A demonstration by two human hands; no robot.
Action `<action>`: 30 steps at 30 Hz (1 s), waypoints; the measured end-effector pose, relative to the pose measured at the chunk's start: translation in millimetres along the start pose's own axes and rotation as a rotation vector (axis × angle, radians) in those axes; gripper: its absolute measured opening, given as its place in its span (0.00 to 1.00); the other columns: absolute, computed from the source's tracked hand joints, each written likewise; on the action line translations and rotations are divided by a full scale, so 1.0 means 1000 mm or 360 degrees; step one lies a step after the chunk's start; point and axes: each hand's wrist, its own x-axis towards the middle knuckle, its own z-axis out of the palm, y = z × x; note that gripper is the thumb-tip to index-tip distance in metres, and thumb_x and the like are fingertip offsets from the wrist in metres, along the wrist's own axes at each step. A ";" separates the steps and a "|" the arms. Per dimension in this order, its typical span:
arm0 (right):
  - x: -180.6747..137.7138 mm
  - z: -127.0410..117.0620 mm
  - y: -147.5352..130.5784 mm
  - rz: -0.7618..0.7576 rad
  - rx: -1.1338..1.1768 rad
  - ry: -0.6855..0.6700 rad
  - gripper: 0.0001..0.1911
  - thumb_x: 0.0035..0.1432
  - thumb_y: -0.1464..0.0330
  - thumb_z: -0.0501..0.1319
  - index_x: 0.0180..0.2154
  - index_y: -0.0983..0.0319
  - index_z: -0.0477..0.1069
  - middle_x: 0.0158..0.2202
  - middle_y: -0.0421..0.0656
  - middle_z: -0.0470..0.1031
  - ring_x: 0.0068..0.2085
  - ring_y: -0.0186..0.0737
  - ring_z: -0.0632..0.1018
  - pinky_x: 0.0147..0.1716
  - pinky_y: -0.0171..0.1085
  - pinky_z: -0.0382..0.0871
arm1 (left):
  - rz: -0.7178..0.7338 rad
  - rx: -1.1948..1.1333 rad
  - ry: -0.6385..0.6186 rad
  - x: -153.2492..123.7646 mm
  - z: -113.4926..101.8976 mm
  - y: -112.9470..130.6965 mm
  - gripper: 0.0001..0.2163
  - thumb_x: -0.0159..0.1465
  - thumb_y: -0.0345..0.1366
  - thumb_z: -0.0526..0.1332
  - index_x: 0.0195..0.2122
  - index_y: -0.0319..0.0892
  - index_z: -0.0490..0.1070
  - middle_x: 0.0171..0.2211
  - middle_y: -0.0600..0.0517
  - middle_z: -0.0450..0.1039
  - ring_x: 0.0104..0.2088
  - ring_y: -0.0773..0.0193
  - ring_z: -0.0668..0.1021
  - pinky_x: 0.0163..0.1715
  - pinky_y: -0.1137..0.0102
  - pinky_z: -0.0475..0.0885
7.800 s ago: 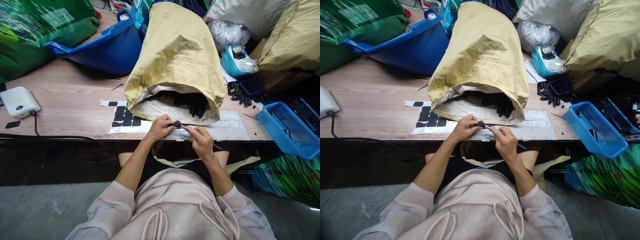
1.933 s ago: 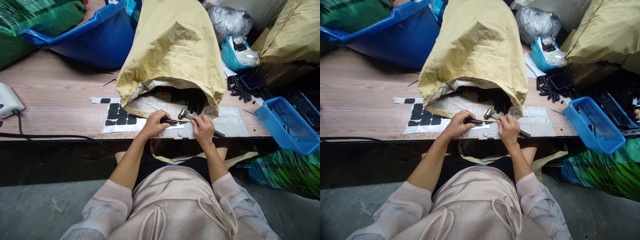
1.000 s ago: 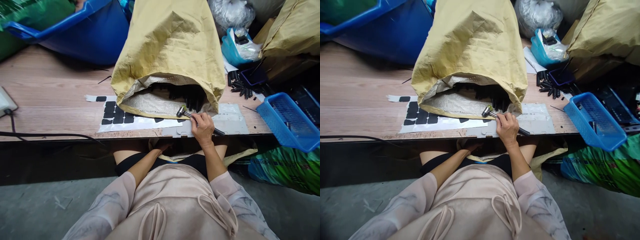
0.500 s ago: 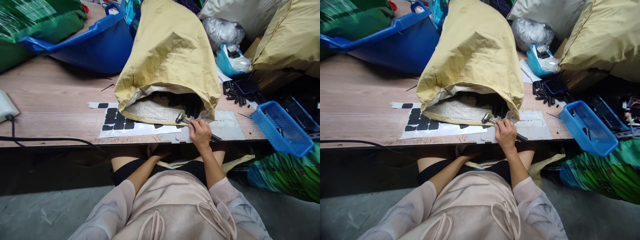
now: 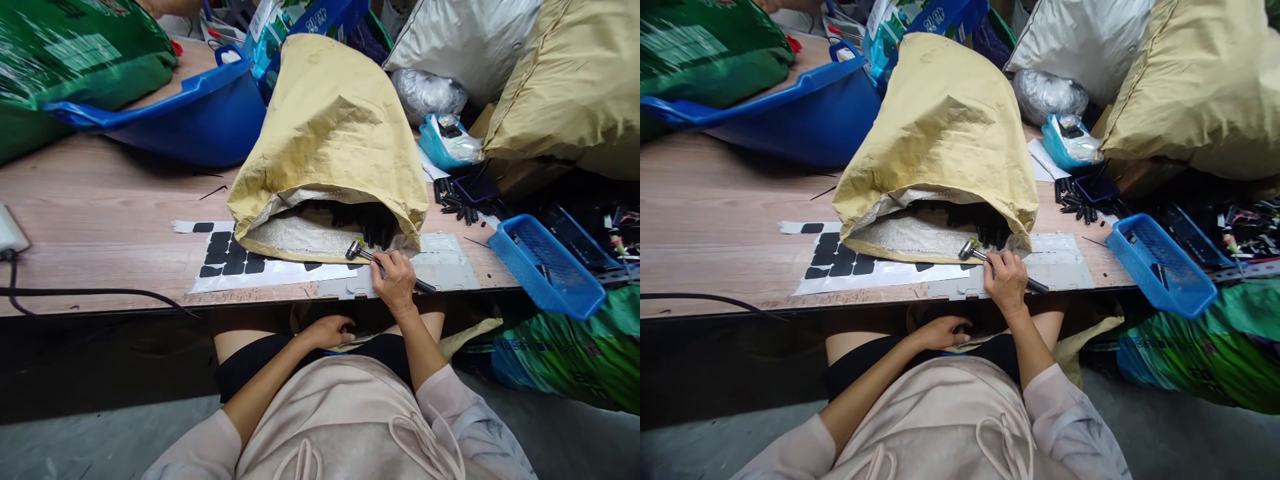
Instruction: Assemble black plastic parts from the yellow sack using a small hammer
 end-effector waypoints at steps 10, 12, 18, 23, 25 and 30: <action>0.000 0.002 -0.001 0.0014 -0.0028 -0.0005 0.10 0.69 0.65 0.60 0.46 0.58 0.80 0.38 0.45 0.76 0.40 0.44 0.71 0.42 0.41 0.62 | 0.0272 -0.0441 0.1130 0.008 -0.149 0.079 0.16 0.65 0.44 0.64 0.48 0.39 0.80 0.42 0.45 0.82 0.41 0.57 0.81 0.43 0.66 0.76; 0.000 0.003 -0.002 0.0027 -0.0024 -0.0014 0.10 0.69 0.65 0.60 0.45 0.58 0.79 0.38 0.45 0.76 0.41 0.44 0.71 0.42 0.41 0.62 | -0.0021 -0.0198 0.1518 0.032 -0.170 0.082 0.15 0.65 0.39 0.63 0.48 0.38 0.81 0.44 0.43 0.83 0.46 0.52 0.82 0.48 0.63 0.75; 0.000 0.004 -0.002 0.0053 -0.0024 -0.0047 0.10 0.68 0.65 0.61 0.46 0.58 0.79 0.39 0.44 0.75 0.41 0.44 0.70 0.43 0.41 0.61 | -0.0695 0.0199 0.1659 0.067 -0.188 0.091 0.17 0.65 0.44 0.63 0.49 0.41 0.83 0.48 0.35 0.82 0.53 0.38 0.81 0.52 0.54 0.74; 0.000 0.004 -0.002 0.0052 -0.0020 -0.0030 0.10 0.68 0.65 0.61 0.45 0.58 0.79 0.39 0.44 0.76 0.41 0.44 0.71 0.42 0.41 0.62 | -0.0631 0.0177 0.1616 0.055 -0.192 0.089 0.20 0.61 0.45 0.66 0.50 0.41 0.83 0.49 0.34 0.82 0.52 0.37 0.81 0.48 0.55 0.75; 0.000 0.003 -0.002 0.0053 -0.0016 -0.0032 0.10 0.68 0.65 0.60 0.45 0.58 0.80 0.39 0.45 0.76 0.41 0.44 0.71 0.42 0.41 0.62 | -0.0561 0.0190 0.1600 0.045 -0.195 0.084 0.19 0.58 0.44 0.68 0.49 0.42 0.84 0.46 0.37 0.84 0.50 0.40 0.82 0.45 0.59 0.75; 0.001 0.003 -0.002 0.0044 -0.0018 -0.0021 0.09 0.68 0.65 0.61 0.44 0.58 0.80 0.39 0.45 0.76 0.40 0.44 0.71 0.42 0.41 0.62 | -0.0468 0.0315 0.1458 0.018 -0.192 0.065 0.13 0.57 0.41 0.67 0.42 0.42 0.84 0.39 0.44 0.84 0.44 0.49 0.82 0.41 0.65 0.73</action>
